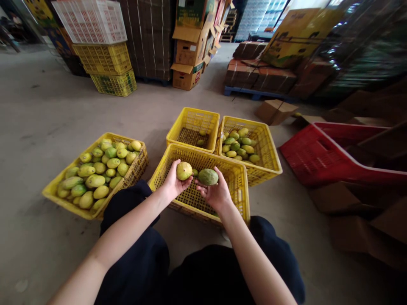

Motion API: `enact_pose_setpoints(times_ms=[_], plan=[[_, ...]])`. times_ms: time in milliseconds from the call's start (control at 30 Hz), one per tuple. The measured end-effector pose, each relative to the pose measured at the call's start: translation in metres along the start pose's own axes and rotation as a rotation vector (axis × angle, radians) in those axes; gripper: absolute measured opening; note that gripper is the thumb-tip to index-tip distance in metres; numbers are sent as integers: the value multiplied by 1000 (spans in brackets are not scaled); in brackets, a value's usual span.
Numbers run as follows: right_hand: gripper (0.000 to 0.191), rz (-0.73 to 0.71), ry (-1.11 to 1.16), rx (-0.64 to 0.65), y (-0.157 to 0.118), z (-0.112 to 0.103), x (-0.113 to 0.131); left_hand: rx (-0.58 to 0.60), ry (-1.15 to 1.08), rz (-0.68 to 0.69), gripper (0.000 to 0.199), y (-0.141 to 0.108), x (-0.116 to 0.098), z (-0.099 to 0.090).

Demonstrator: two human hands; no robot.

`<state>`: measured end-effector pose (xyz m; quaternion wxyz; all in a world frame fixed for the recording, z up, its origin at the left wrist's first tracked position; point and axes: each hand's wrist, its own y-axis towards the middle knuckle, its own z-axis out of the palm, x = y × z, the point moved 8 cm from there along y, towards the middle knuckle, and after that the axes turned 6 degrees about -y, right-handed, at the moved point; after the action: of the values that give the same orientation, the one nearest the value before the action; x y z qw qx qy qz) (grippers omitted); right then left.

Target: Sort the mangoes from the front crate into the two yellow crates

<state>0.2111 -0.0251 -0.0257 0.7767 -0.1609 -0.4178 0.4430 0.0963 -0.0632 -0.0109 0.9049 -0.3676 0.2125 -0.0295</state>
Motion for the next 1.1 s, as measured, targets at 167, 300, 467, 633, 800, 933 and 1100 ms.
enact_pose_setpoints(times_ms=[167, 300, 467, 633, 800, 933, 1100], plan=[[33, -39, 3, -4, 1, 1, 2, -18, 29, -10, 40, 1, 4, -1], [17, -244, -68, -133, 1, -7, 13, -111, 118, 323, 30, -4, -13, -7], [55, -817, -357, -316, -25, -12, 49, 41, 326, 852, 57, -40, -41, 14], [57, -1058, -505, -339, -50, -3, 61, 184, 542, 988, 51, -63, -45, 33], [61, -1158, -576, -308, -63, 6, 63, 281, 593, 981, 50, -61, -38, 34], [61, -1156, -647, -309, -63, 7, 60, 352, 648, 980, 55, -57, -32, 34], [63, -1130, -547, -287, -64, 6, 61, 355, 661, 944, 60, -54, -33, 34]])
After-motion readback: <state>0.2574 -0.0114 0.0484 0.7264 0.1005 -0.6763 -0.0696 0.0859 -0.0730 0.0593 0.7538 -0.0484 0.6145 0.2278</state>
